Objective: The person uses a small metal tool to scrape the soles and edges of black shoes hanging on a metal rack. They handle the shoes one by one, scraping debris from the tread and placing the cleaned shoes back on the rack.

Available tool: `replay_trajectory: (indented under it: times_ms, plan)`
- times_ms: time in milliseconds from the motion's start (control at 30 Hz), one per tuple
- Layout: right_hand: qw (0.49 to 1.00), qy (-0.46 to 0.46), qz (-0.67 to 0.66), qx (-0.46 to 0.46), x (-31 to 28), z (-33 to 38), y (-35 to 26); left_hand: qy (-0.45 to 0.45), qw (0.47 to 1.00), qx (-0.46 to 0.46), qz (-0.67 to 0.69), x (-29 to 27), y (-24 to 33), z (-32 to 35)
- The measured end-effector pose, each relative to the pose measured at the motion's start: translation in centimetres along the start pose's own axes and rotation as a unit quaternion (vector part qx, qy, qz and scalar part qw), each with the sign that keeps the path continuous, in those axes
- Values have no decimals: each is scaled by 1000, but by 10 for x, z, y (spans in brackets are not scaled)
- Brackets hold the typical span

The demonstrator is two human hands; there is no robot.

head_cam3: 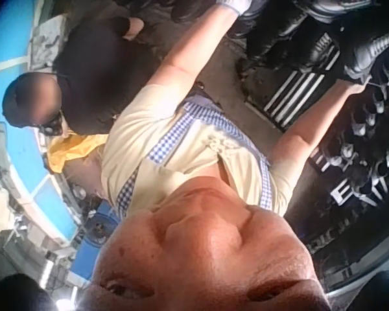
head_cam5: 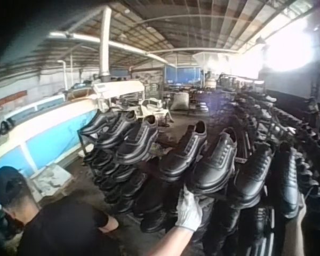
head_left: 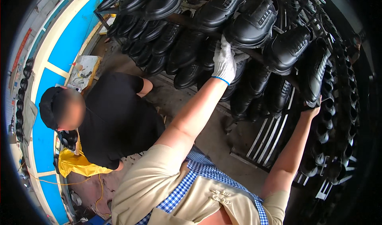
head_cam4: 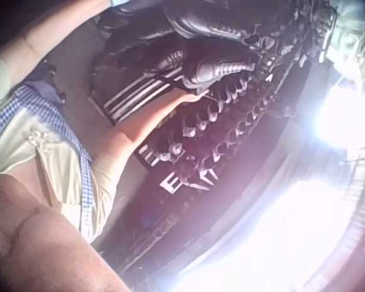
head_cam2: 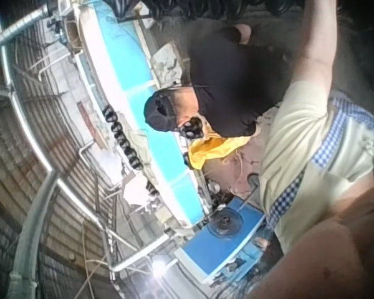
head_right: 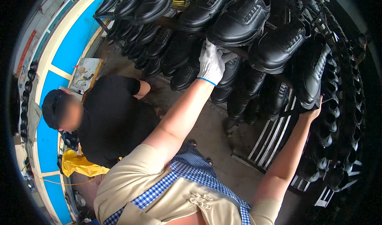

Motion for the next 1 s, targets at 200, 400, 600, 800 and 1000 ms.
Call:
replay_trajectory:
  times_ms: [200,400,600,800,1000]
  plan:
    - [995,-80,-58,25,2,-66,43,45,997,14,-65,2,-12,-10]
    - [994,-99,-5,-43,51,-92,89,51,993,75,-76,-6,29,-43]
    - [994,-104,-18,-20,109,-37,108,31,990,86,-105,-21,80,-74]
    - [995,-99,-14,10,138,-10,126,40,990,87,-105,-36,97,-95]
    - [993,-60,97,-41,99,40,112,104,992,-5,-68,-71,67,-72]
Point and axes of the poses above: each hand's wrist, its own z-axis away from the middle knuckle, its own x-axis out of the palm, y = z × x, the point moved 5 cm from there along -z, towards the middle knuckle, and after that the axes turned 14 degrees about y, right-handed, at the moved point
